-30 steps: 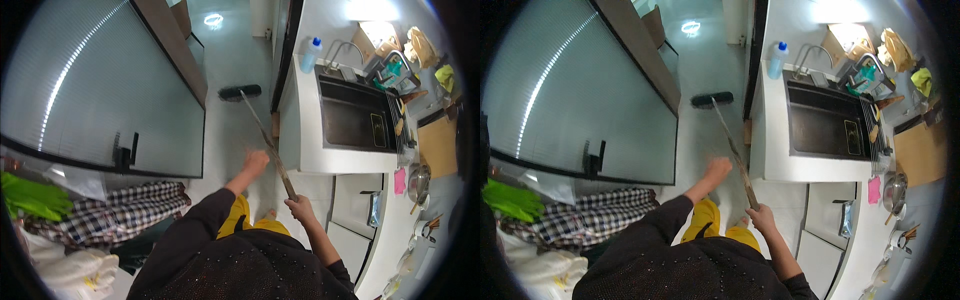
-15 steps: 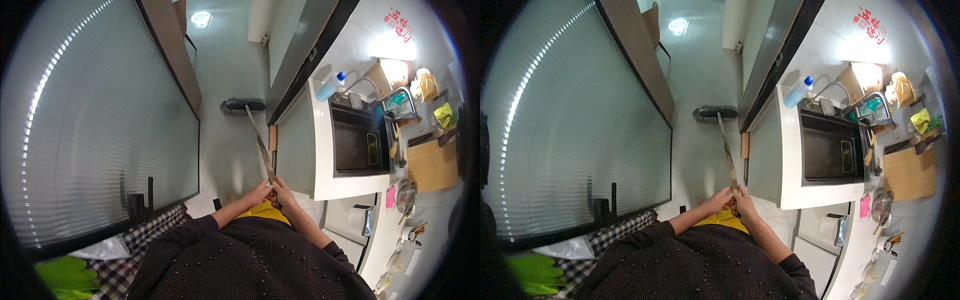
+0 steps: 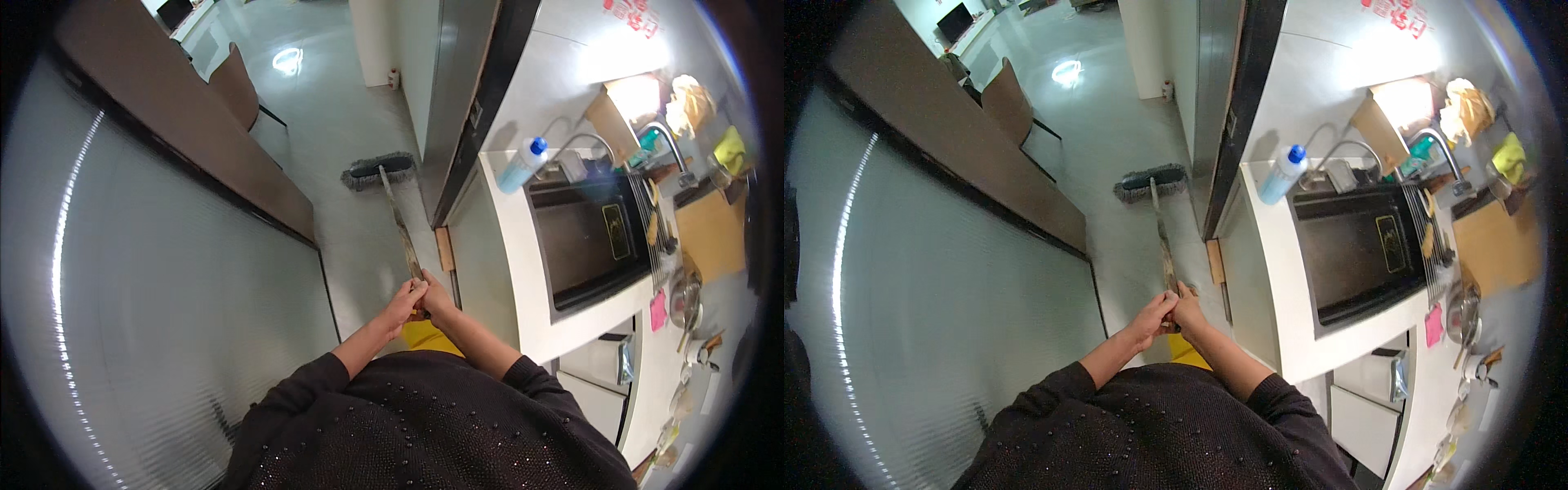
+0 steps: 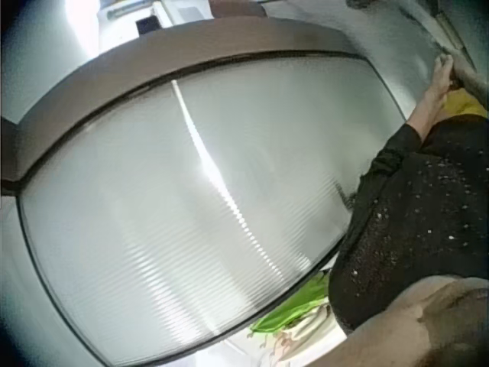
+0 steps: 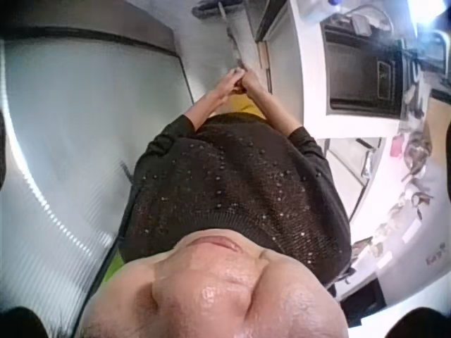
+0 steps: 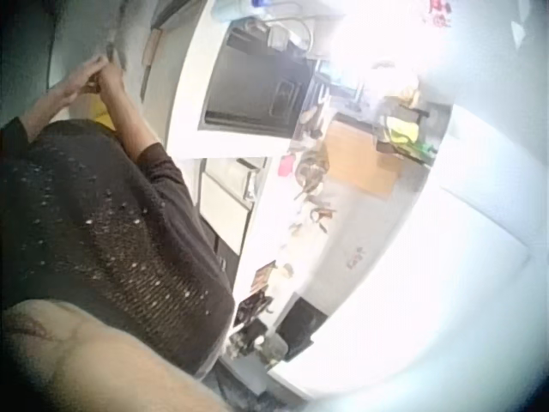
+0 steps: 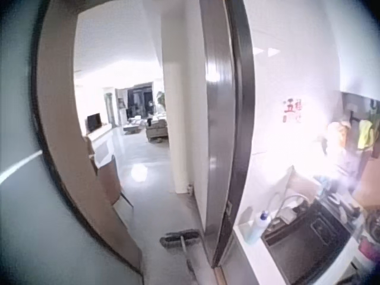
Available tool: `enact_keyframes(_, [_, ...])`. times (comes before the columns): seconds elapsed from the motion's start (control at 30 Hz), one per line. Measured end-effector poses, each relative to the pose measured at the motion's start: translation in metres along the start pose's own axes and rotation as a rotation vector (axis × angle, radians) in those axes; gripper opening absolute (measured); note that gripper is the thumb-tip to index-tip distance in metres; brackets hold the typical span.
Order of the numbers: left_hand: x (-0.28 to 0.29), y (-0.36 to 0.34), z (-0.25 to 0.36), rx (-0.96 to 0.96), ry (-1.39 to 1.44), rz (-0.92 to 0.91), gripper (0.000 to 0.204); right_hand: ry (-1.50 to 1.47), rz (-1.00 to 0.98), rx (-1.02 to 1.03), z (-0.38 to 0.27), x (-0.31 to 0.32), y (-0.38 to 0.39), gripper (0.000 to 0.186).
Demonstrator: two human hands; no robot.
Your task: The person sweeps the tiled floor with a long-handled broom, moving from the kitchen area into the living room. They gather debris into a small white bucket and continue sweeping around furniture.
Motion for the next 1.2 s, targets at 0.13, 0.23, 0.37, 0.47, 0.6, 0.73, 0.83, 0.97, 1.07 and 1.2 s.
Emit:
enact_keyframes(0.13, [0.017, -0.059, 0.038, 0.039, -0.063, 0.024, 0.046, 0.023, 0.02, 0.0, -0.043, -0.004, -0.052, 0.061])
enact_keyframes(0.23, [0.019, -0.097, 0.069, 0.05, -0.208, 0.001, 0.039, 0.101, 0.017, -0.029, -0.087, 0.01, -0.077, 0.061])
enact_keyframes(0.37, [0.017, -0.128, 0.095, 0.014, -0.359, -0.076, 0.041, 0.252, 0.011, -0.024, -0.121, 0.05, -0.08, 0.061])
enact_keyframes(0.47, [0.032, -0.168, 0.072, -0.166, -0.567, -0.015, 0.05, 0.359, 0.077, -0.085, -0.131, 0.07, -0.046, 0.059])
enact_keyframes(0.6, [0.027, -0.183, 0.099, -0.243, -1.055, -0.119, 0.059, 0.406, 0.082, -0.141, -0.129, 0.112, -0.003, 0.058])
enact_keyframes(0.73, [0.025, -0.208, 0.115, -0.29, -1.275, -0.341, 0.062, 0.398, 0.195, -0.119, -0.153, 0.109, 0.02, 0.052])
enact_keyframes(0.83, [0.026, -0.222, 0.139, -0.345, -1.374, -0.449, 0.063, 0.696, 0.339, -0.006, -0.181, 0.084, 0.013, 0.042])
enact_keyframes(0.97, [0.042, -0.243, 0.178, -0.493, -1.476, -0.519, 0.063, 0.91, 0.392, 0.153, -0.209, 0.052, -0.006, 0.038])
enact_keyframes(1.07, [0.071, -0.262, 0.206, -0.602, -1.524, -0.522, 0.057, 0.901, 0.428, 0.152, -0.198, 0.029, -0.025, 0.038])
enact_keyframes(1.2, [0.12, -0.314, 0.223, -0.773, -1.56, -0.435, 0.034, 0.872, 0.448, -0.037, -0.249, -0.046, -0.083, 0.038])
Point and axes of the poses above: each hand's wrist, its own y-axis away from the middle knuckle, its own x-axis out of the back of the hand, z = x × y, the point moved 2 cm from there along -y, towards the middle knuckle, and after that the axes turned 7 degrees about -y, right-handed, at the moved point
